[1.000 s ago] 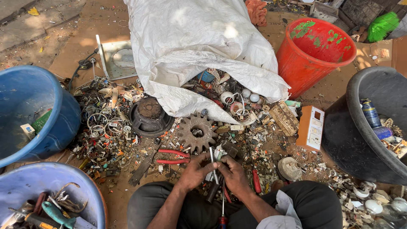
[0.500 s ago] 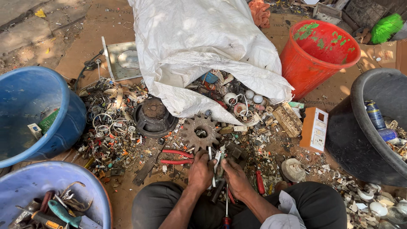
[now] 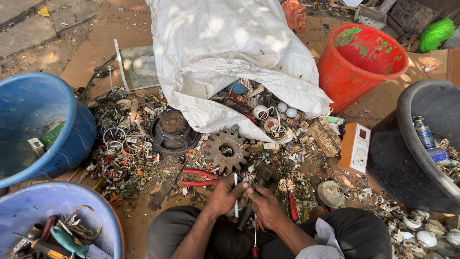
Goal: The person sits on the ground and uses a hammer and screwdriver to break apart small electronic components. They repeatedly strike the items to separate parts and occasionally use pliers to handle the pieces. The separated components are placed into a nearby blue basin.
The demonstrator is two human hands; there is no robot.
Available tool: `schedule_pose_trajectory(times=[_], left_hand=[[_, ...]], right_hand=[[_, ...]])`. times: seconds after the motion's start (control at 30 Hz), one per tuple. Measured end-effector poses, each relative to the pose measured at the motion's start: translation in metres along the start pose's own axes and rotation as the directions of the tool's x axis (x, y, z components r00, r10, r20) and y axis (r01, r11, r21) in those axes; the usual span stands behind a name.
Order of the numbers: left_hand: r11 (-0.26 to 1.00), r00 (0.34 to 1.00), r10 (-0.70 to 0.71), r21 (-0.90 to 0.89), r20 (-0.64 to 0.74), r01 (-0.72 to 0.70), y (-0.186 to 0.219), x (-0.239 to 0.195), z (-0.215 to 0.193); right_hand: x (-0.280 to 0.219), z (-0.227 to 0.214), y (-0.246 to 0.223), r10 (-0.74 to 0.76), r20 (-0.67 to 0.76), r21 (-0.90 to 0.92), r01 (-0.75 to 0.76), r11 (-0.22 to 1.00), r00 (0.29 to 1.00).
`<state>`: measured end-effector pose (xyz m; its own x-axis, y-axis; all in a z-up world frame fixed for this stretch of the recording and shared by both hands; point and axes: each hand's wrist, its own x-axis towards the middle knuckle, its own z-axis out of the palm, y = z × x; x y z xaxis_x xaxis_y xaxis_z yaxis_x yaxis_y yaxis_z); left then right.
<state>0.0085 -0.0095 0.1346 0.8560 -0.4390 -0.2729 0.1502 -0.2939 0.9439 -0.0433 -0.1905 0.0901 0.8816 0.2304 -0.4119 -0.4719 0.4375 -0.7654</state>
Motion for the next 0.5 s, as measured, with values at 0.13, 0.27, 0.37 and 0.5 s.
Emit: schedule_pose_trajectory(times=[0.13, 0.27, 0.37, 0.5], left_hand=[[0.992, 0.992, 0.109, 0.063, -0.069, -0.105, 0.006, -0.005, 0.009], [0.940, 0.923, 0.327, 0.168, -0.201, -0.296, 0.009, -0.006, 0.016], [0.955, 0.947, 0.264, 0.184, -0.184, -0.230, 0.003, -0.006, 0.019], [0.902, 0.900, 0.376, 0.309, -0.219, -0.302, -0.010, -0.003, 0.021]], right_hand=[[0.000, -0.001, 0.002, -0.008, -0.154, 0.050, 0.016, 0.999, 0.988], [0.000, 0.000, 0.001, -0.146, -0.187, -0.013, 0.146, 0.989, 0.972], [-0.008, 0.001, -0.002, -0.284, -0.093, -0.232, 0.257, 0.938, 0.954], [-0.012, 0.011, -0.009, -0.332, -0.049, -0.307, 0.302, 0.902, 0.942]])
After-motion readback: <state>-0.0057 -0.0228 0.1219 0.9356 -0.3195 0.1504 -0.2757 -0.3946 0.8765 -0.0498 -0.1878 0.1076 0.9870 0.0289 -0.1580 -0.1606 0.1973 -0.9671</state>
